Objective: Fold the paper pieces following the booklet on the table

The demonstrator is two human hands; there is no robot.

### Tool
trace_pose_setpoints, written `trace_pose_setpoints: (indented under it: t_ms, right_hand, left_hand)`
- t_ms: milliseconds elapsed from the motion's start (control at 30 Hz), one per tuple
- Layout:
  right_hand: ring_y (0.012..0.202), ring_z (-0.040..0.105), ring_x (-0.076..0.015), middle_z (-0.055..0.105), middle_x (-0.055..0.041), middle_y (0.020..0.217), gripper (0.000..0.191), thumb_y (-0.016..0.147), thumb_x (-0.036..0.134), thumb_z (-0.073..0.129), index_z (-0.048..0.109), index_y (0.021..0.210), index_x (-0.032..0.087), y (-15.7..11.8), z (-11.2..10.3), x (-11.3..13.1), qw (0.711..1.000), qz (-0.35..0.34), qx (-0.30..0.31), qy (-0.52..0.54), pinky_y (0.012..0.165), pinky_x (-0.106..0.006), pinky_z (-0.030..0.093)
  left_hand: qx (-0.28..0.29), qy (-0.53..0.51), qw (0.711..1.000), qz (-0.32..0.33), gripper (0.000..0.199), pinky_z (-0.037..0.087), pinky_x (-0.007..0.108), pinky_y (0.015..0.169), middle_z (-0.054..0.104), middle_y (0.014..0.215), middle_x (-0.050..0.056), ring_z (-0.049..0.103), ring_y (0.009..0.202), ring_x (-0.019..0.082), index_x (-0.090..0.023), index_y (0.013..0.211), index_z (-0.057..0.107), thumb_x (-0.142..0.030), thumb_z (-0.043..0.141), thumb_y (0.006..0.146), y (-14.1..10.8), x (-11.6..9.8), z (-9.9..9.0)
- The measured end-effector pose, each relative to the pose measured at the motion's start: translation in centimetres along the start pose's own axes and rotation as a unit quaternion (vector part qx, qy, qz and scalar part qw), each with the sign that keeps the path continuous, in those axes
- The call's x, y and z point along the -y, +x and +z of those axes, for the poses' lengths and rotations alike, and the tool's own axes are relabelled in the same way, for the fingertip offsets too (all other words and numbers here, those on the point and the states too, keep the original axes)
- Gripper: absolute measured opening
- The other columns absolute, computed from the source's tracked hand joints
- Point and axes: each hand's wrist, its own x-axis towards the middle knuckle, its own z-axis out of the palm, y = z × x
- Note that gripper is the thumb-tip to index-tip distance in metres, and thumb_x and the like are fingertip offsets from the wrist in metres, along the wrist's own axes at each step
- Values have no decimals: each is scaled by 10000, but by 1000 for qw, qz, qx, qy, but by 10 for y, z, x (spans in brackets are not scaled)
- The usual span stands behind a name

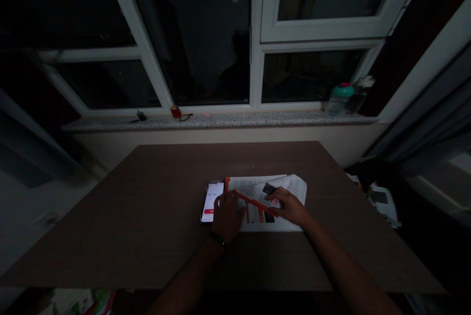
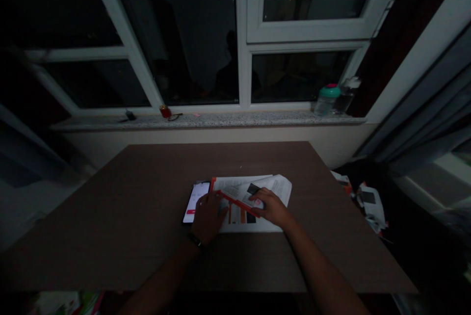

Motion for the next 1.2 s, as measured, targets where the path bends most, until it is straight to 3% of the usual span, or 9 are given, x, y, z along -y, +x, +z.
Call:
trace_pose_setpoints:
  t_ms: [267,800,1200]
  right_hand:
    - [932,582,-224,637,-59,928,293,780,261,727,676,1068,248,1,-1,3,1000,-8,3,0,849,-374,480]
    - [909,587,-221,640,-56,899,256,800,244,693,678,1056,243,1,0,0,1000,-23,-6,-8,833,-370,481]
    - [925,590,-231,653,-57,899,262,801,242,686,661,1062,239,2,-4,8,999,-45,-1,-21,850,-389,461]
  left_hand:
    - [7,-46,999,29,331,399,433,998,569,1272,90,482,1193,257,-186,1250,537,-318,483,951,1,0,2]
    - [51,-14,998,20,370,408,409,983,526,1307,95,440,1224,261,-172,1288,506,-328,469,955,2,-3,0]
    - [48,-20,998,32,335,409,427,984,507,1335,88,414,1253,270,-208,1259,537,-336,500,951,0,-2,0]
